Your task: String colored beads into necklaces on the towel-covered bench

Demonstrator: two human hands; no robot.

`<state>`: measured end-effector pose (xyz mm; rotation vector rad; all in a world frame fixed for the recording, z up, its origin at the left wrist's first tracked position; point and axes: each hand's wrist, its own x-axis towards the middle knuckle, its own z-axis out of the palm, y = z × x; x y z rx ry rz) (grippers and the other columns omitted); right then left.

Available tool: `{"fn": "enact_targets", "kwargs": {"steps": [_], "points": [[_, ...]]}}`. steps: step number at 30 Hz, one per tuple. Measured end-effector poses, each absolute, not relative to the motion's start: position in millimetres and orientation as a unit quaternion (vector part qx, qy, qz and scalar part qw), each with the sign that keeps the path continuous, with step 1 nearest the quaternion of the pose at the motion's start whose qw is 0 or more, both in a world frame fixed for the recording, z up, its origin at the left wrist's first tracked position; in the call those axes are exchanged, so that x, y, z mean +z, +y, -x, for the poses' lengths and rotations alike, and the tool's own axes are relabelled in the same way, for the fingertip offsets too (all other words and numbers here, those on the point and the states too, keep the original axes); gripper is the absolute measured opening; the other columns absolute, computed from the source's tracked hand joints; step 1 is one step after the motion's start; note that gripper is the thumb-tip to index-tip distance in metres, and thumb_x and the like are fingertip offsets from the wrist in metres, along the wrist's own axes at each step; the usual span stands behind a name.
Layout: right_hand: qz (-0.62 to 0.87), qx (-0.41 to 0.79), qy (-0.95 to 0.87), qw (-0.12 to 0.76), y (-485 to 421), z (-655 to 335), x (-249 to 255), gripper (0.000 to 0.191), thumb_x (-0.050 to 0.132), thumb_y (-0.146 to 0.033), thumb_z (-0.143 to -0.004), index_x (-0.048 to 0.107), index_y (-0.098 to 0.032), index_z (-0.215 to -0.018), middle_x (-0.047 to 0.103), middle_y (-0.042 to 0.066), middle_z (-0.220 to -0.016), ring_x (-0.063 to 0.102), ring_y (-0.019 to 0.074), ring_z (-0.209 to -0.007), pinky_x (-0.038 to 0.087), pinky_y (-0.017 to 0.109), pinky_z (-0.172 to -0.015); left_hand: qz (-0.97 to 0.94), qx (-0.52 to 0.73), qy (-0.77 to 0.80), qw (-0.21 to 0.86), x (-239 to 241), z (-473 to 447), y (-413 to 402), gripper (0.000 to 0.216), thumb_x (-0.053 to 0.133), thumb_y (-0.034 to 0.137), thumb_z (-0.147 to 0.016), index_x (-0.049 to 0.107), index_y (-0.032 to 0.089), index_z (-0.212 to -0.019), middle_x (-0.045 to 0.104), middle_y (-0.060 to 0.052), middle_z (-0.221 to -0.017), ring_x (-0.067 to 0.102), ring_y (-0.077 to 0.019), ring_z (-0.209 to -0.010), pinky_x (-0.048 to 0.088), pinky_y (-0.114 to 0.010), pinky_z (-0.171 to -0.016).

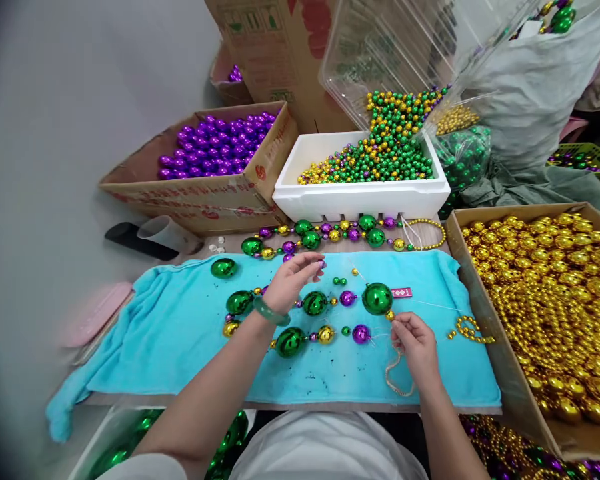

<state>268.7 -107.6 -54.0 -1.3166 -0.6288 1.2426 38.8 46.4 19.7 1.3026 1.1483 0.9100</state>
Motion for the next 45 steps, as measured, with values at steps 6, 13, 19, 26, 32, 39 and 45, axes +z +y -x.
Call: {"fn": "enact_targets", "kwargs": {"steps": [6,13,19,26,32,39,45], "points": [[0.556,0.536,-0.315,0.552,-107.8,-257.1,-39.3,0.023,0.069,-0.039,-0.074,0.062,-0.017,-0.072,0.053,-0.002,-0.053,0.045,0.0088,-0.048,0.033,0.021,-0.044,-0.307,0.445,0.399,0.741,32.7,-40.9,19.3,0.020,0.069,0.024,-0.077,0.065,0.018,-0.095,0.068,-0.003,-0.088,0.063,-0.0093,-0.072,0.050,-0.021,-0.065],[0.565,0.534,-0.340,0.529,-117.6,-249.4,-38.2,0.017,0.068,-0.035,-0.075,0.064,-0.018,-0.073,0.052,-0.002,-0.052,0.044,0.0088,-0.048,0.034,0.021,-0.045,-0.253,0.444,0.394,0.764,29.2,-39.0,15.1,0.012,0.059,0.020,-0.084,0.063,0.018,-0.096,0.069,-0.004,-0.091,0.063,-0.0076,-0.072,0.051,-0.020,-0.068],[0.568,0.531,-0.347,0.524,-116.8,-244.7,-35.8,0.016,0.068,-0.034,-0.075,0.064,-0.018,-0.073,0.052,-0.003,-0.053,0.044,0.0085,-0.049,0.035,0.021,-0.046,-0.229,0.460,0.387,0.766,29.6,-35.5,10.8,0.013,0.058,0.016,-0.084,0.063,0.016,-0.095,0.069,-0.004,-0.089,0.063,-0.0073,-0.070,0.051,-0.019,-0.066],[0.570,0.529,-0.353,0.520,-113.7,-243.2,-35.6,0.016,0.067,-0.034,-0.076,0.064,-0.018,-0.074,0.052,-0.003,-0.053,0.045,0.0090,-0.049,0.035,0.022,-0.046,-0.235,0.470,0.383,0.759,29.2,-30.4,11.1,0.014,0.060,0.014,-0.082,0.063,0.016,-0.096,0.069,-0.004,-0.090,0.064,-0.0077,-0.071,0.050,-0.018,-0.063],[0.584,0.522,-0.361,0.506,-112.3,-244.0,-33.5,0.018,0.067,-0.035,-0.075,0.063,-0.018,-0.072,0.051,-0.002,-0.052,0.044,0.0089,-0.048,0.035,0.022,-0.045,-0.276,0.487,0.395,0.728,26.4,-30.5,10.5,0.020,0.068,0.016,-0.075,0.064,0.017,-0.094,0.069,-0.003,-0.091,0.062,-0.0071,-0.071,0.048,-0.019,-0.064],[0.601,0.544,-0.324,0.488,-101.7,-232.9,-24.6,0.025,0.070,-0.041,-0.068,0.060,-0.018,-0.072,0.055,-0.002,-0.053,0.047,0.0090,-0.048,0.039,0.021,-0.046,-0.369,0.487,0.425,0.668,21.7,-44.6,4.8,0.043,0.078,0.019,-0.064,0.060,0.020,-0.103,0.067,0.001,-0.085,0.062,-0.0096,-0.076,0.047,-0.020,-0.065],[0.617,0.557,-0.276,0.483,-90.9,-230.0,-19.4,0.030,0.073,-0.042,-0.063,0.059,-0.017,-0.073,0.059,-0.002,-0.055,0.050,0.0085,-0.048,0.040,0.020,-0.046,-0.407,0.447,0.433,0.669,12.1,-59.8,-1.1,0.030,0.079,0.022,-0.063,0.061,0.016,-0.086,0.069,-0.001,-0.086,0.061,-0.0094,-0.074,0.047,-0.021,-0.065]]}}
